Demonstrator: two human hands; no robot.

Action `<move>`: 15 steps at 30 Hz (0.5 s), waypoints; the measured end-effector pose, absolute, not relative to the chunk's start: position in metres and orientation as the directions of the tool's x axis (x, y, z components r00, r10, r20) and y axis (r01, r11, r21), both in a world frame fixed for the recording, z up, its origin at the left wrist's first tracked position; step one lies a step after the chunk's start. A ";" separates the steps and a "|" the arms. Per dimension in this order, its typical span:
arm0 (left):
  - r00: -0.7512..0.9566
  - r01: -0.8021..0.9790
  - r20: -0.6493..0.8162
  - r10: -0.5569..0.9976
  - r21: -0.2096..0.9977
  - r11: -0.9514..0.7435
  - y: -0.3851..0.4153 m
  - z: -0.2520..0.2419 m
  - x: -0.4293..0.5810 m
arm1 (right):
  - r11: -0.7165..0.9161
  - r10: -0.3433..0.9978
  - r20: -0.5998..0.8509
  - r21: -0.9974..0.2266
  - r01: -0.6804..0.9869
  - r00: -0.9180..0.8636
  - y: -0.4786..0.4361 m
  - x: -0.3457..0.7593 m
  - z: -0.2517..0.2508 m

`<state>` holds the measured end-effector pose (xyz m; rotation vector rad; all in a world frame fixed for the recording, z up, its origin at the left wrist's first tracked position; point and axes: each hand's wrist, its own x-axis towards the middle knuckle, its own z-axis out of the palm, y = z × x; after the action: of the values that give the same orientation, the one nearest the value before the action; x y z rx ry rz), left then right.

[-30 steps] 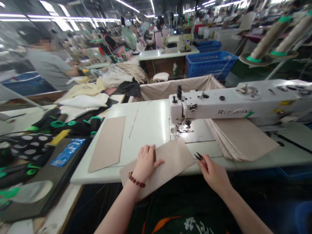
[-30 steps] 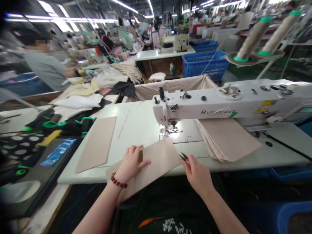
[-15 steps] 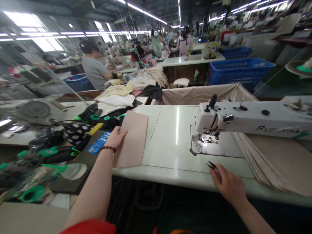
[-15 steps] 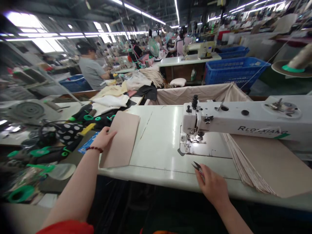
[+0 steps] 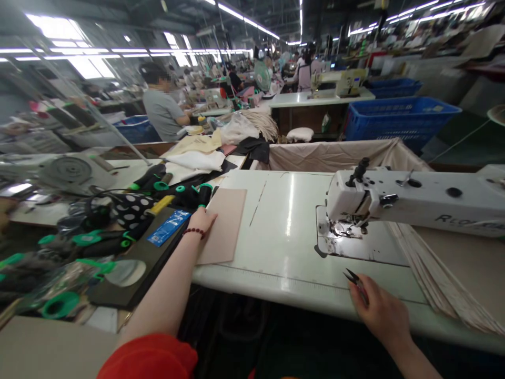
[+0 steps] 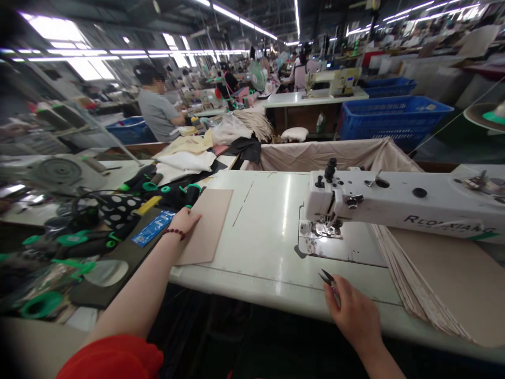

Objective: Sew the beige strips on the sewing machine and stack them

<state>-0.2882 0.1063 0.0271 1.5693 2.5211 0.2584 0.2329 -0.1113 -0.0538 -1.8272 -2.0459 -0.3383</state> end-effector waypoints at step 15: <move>-0.199 0.980 -0.037 0.979 0.016 0.200 0.042 0.022 -0.195 | 0.100 0.928 0.367 -0.088 0.991 -0.061 -0.112 0.234 -0.049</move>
<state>-0.1953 0.0423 0.0219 1.9624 2.4029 -0.0174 0.2335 -0.1121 -0.0491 -1.8889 -2.0544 -0.2660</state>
